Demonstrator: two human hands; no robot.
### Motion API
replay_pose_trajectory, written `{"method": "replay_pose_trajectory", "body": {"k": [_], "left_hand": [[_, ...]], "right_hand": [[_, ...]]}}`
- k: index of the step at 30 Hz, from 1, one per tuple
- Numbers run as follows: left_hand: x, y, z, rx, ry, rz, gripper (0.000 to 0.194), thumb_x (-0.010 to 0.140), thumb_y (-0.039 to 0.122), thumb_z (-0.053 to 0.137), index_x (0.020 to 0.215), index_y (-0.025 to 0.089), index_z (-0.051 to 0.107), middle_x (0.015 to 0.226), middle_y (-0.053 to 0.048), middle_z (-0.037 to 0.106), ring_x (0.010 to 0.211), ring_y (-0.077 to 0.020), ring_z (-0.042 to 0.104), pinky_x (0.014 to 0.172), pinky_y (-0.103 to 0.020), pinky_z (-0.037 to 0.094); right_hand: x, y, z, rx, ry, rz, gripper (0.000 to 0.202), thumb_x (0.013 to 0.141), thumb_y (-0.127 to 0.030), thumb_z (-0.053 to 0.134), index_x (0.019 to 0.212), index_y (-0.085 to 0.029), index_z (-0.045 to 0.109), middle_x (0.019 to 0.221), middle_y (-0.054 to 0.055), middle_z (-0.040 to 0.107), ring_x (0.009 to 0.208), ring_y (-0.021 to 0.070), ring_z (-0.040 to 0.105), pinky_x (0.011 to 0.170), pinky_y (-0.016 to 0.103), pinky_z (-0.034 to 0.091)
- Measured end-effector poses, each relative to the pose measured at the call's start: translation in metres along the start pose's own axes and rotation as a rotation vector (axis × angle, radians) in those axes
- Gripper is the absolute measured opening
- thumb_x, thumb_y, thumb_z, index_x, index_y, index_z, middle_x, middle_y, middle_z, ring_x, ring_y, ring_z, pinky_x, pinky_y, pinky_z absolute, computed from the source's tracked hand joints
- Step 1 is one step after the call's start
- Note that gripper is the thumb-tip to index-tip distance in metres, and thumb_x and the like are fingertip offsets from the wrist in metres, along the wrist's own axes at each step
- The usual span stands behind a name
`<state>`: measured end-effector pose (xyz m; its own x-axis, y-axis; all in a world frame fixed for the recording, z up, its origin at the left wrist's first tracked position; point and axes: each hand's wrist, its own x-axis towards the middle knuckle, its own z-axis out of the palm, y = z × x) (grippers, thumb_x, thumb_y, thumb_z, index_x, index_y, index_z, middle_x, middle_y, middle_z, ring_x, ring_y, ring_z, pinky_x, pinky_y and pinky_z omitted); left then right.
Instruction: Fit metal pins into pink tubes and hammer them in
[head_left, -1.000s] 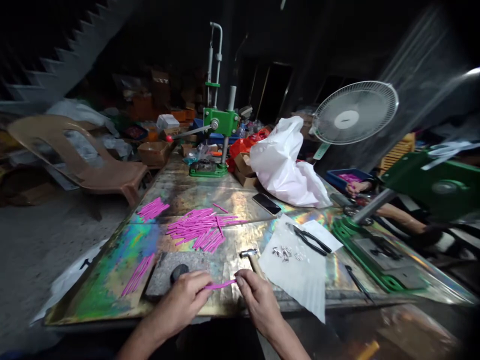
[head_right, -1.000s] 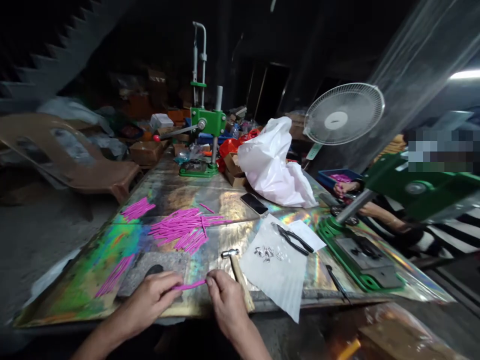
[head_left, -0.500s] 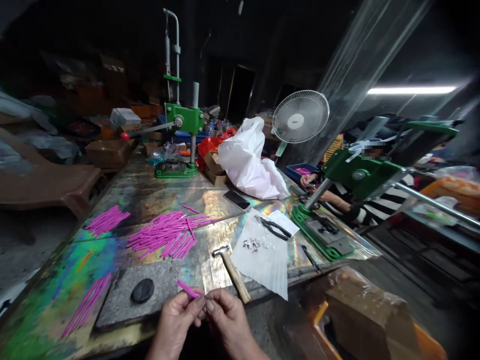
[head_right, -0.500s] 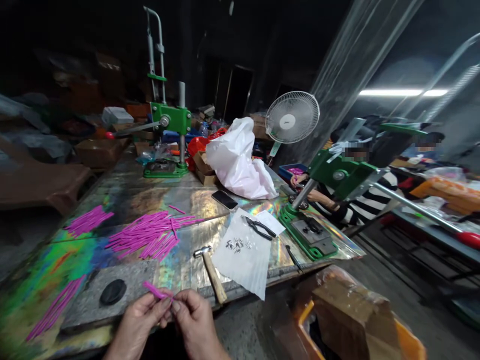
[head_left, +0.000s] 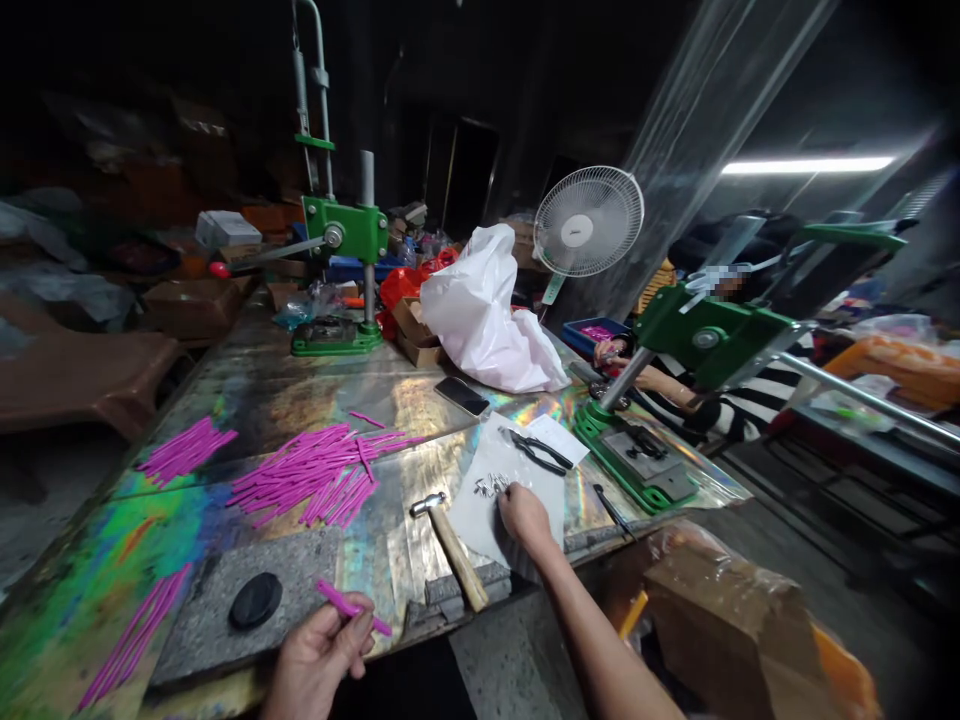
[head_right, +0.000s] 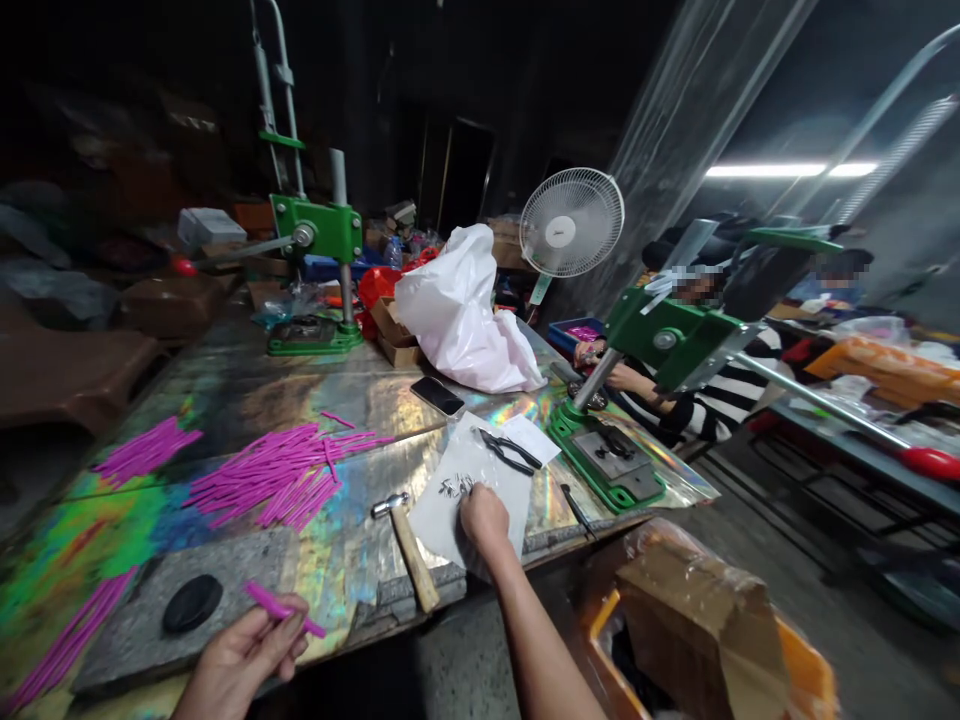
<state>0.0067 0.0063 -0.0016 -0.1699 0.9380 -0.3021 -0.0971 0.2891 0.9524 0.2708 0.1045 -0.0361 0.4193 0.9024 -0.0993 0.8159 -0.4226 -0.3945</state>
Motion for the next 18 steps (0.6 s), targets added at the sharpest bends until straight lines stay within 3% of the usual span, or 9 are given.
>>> {"method": "replay_pose_trajectory", "body": {"k": [8,14,18], "left_hand": [[0.001,-0.007,-0.001,0.029,0.014,-0.005,0.043,0.043,0.055,0.068,0.061,0.016,0.064,0.043,0.003,0.055,0.036,-0.0098,0.044,0.041,-0.022,0.040],[0.001,-0.009,-0.004,-0.014,-0.019,0.012,0.042,0.044,0.055,0.068,0.060,0.016,0.063,0.043,0.003,0.055,0.036,-0.0089,0.044,0.039,-0.020,0.039],[0.004,-0.012,-0.006,-0.048,-0.060,-0.008,0.041,0.046,0.053,0.069,0.061,0.016,0.063,0.042,0.003,0.055,0.038,-0.0092,0.046,0.040,-0.019,0.039]], "right_hand": [[0.002,-0.003,0.010,-0.062,-0.004,-0.002,0.023,0.082,-0.031,0.048,0.096,-0.014,0.055,0.096,0.004,0.058,0.083,0.0163,0.056,0.073,0.038,0.045],[-0.010,0.008,0.004,0.100,0.041,-0.090,0.019,0.084,-0.027,0.041,0.085,-0.014,0.056,0.080,0.003,0.061,0.076,0.0160,0.056,0.073,0.035,0.041],[-0.018,0.011,-0.004,0.299,0.030,-0.156,0.020,0.077,-0.023,0.039,0.076,-0.016,0.057,0.076,0.006,0.062,0.078,0.0201,0.055,0.072,0.031,0.037]]}}
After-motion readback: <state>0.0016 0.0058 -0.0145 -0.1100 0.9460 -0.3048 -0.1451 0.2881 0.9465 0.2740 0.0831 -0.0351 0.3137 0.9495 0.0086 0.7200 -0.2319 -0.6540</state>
